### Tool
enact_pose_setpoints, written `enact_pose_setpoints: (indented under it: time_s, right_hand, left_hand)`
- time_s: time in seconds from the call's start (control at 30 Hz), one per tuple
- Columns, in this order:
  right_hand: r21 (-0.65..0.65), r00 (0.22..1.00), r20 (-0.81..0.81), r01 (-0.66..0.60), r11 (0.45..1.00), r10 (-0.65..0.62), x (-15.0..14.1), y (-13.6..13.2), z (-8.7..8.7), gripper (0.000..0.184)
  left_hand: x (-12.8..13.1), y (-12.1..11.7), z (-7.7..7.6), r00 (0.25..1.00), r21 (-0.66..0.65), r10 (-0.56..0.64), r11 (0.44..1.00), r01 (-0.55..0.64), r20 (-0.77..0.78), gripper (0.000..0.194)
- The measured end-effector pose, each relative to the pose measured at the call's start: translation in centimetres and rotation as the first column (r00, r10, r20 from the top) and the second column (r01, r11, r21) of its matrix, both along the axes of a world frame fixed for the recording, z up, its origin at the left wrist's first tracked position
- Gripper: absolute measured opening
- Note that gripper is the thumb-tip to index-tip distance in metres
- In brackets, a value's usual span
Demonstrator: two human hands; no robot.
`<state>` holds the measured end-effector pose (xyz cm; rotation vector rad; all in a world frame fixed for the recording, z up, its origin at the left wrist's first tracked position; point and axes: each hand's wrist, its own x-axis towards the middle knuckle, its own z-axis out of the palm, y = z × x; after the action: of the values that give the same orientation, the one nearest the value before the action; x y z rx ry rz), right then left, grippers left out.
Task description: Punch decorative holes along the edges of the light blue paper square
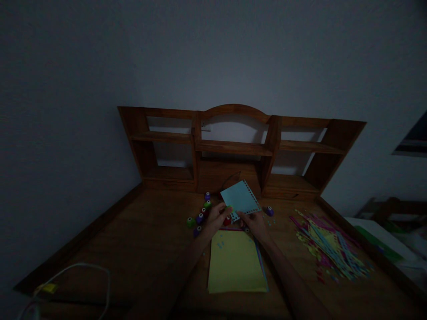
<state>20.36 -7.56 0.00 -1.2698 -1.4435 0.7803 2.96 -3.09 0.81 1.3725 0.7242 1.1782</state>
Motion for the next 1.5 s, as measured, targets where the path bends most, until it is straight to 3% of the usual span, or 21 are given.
enact_pose_setpoints:
  time_s: [0.23,0.4,0.77,1.13,1.5]
  right_hand:
    - [-0.046,1.000,0.021,0.007,0.999,-0.006,0.0,-0.1,0.4,0.049]
    - [-0.076,0.999,0.042,-0.001,0.997,0.004,0.0,-0.3,0.8,0.052]
    - [-0.014,1.000,0.000,0.011,1.000,-0.011,-0.1,-0.5,1.0,0.053]
    - [0.032,0.999,0.003,0.042,0.999,-0.043,0.1,-0.3,1.1,0.052]
    - [0.018,0.999,-0.010,0.038,0.999,-0.038,0.2,-0.4,0.9,0.054]
  left_hand:
    - [0.0,-0.2,0.3,0.998,0.033,0.053,0.998,-0.052,-0.030,0.036]
    - [-0.2,0.0,0.2,0.999,0.058,0.026,0.998,-0.025,-0.026,0.038]
    - [0.2,0.0,-0.3,0.998,0.082,0.059,0.995,-0.059,0.001,0.037]
    - [-0.5,0.2,0.2,0.980,-0.067,0.131,0.990,-0.122,0.152,0.042]
    - [-1.1,0.0,0.9,0.953,-0.188,0.225,0.964,-0.188,0.203,0.043]
